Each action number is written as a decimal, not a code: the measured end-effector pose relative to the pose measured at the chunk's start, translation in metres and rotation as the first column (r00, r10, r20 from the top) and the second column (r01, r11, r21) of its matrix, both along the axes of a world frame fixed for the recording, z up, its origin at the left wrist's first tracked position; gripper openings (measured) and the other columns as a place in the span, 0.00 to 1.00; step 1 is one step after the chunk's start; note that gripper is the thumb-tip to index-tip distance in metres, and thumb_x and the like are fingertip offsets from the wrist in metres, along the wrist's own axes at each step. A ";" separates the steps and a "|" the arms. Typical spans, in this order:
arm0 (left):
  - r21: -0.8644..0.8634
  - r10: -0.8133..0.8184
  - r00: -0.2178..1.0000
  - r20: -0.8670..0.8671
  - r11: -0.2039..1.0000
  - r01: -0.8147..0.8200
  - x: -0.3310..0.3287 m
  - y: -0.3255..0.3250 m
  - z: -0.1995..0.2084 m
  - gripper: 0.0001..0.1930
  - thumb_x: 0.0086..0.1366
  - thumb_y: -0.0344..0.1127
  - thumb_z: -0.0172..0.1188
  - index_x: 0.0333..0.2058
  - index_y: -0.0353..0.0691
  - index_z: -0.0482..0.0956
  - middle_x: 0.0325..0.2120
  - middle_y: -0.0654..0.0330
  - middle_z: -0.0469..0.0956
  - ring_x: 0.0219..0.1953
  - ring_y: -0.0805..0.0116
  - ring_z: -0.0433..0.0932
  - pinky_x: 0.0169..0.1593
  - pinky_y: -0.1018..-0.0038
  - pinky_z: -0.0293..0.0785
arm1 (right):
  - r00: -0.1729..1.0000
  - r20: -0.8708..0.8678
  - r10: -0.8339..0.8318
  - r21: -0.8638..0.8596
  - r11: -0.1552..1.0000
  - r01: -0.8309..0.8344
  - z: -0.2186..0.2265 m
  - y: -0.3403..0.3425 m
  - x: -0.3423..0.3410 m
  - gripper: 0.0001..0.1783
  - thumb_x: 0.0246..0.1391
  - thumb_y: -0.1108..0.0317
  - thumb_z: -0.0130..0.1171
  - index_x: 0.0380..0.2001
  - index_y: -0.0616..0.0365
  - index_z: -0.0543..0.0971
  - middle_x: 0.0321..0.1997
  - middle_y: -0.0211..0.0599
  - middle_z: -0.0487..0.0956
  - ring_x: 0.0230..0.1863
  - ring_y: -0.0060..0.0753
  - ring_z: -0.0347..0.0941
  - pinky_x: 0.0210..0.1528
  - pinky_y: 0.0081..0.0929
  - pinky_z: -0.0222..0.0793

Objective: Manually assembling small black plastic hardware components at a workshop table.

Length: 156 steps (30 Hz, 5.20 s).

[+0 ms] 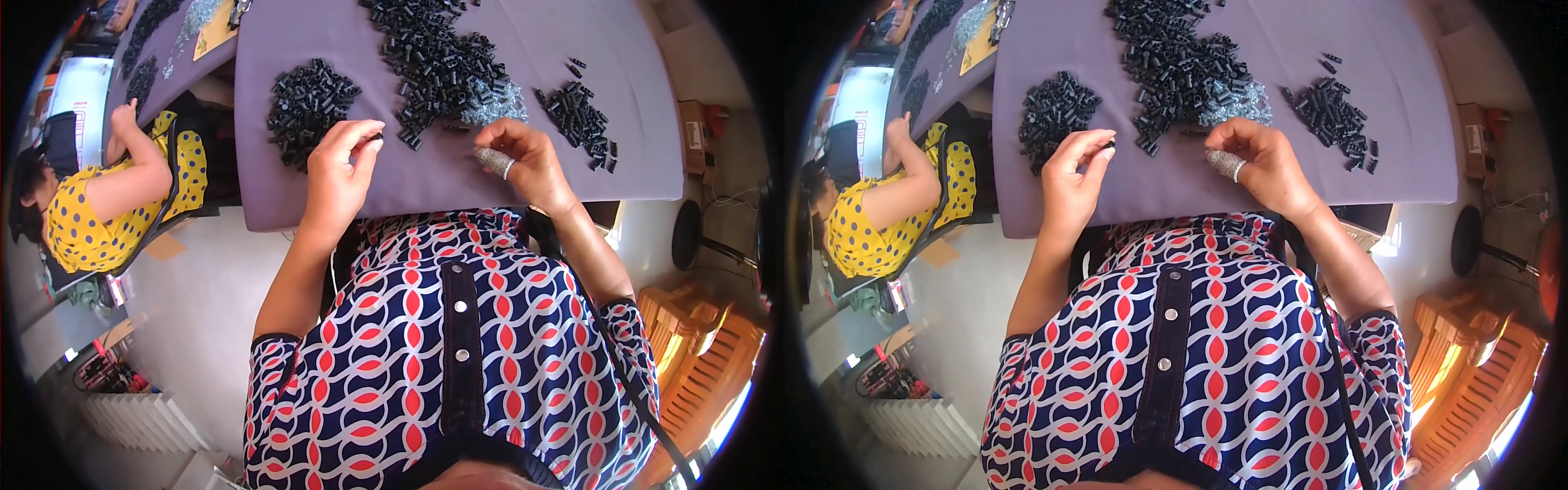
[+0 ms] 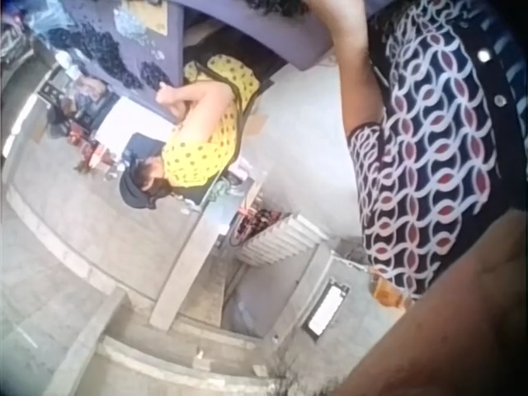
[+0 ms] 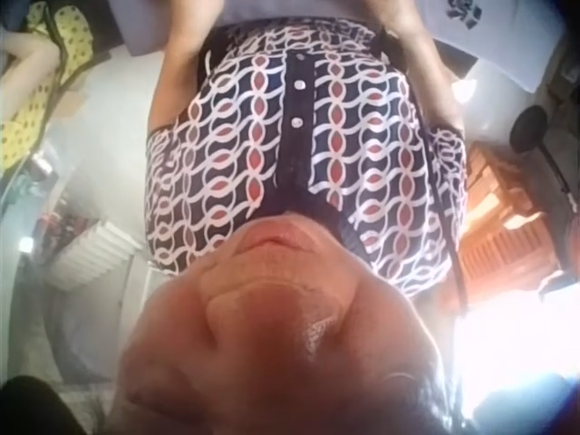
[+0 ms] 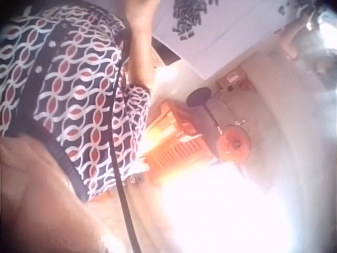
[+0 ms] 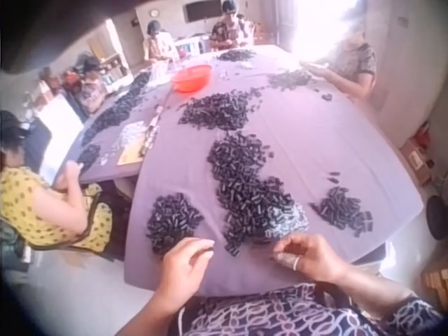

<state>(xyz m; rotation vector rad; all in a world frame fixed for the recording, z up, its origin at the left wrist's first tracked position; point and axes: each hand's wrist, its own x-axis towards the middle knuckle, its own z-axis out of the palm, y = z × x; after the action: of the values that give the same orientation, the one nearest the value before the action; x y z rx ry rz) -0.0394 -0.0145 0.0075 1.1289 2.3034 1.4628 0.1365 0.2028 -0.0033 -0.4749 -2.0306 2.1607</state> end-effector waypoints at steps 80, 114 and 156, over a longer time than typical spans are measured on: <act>0.136 -0.214 0.648 0.731 0.976 0.168 0.031 0.001 -0.010 0.08 0.69 0.31 0.60 0.43 0.33 0.79 0.32 0.59 0.83 0.32 0.76 0.79 0.39 0.78 0.76 | 0.991 0.022 0.131 0.930 0.360 -0.068 0.009 -0.005 -0.030 0.11 0.47 0.79 0.59 0.37 0.61 0.76 0.35 0.43 0.74 0.40 0.47 0.77 0.40 0.38 0.75; 0.259 -0.244 -0.094 0.965 0.940 0.222 0.027 0.014 -0.004 0.08 0.69 0.32 0.59 0.41 0.33 0.80 0.30 0.58 0.80 0.26 0.74 0.75 0.31 0.78 0.72 | 0.842 -0.201 0.501 0.627 0.726 -0.282 0.055 -0.001 -0.014 0.24 0.32 0.91 0.53 0.37 0.64 0.80 0.41 0.41 0.80 0.44 0.45 0.79 0.46 0.32 0.75; 0.305 -0.309 0.169 0.936 0.951 0.048 0.050 0.026 0.013 0.11 0.70 0.31 0.59 0.44 0.28 0.82 0.38 0.57 0.83 0.41 0.70 0.81 0.50 0.74 0.76 | 0.885 -0.336 0.323 0.675 0.738 -0.013 0.006 -0.019 -0.026 0.29 0.54 0.60 0.66 0.56 0.64 0.75 0.49 0.50 0.78 0.51 0.56 0.76 0.54 0.43 0.73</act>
<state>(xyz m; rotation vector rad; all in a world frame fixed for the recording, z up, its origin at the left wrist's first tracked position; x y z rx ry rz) 0.0101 0.0113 0.0209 0.1797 1.0115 1.5961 0.1103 0.1836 0.0028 0.2879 -2.4065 1.2724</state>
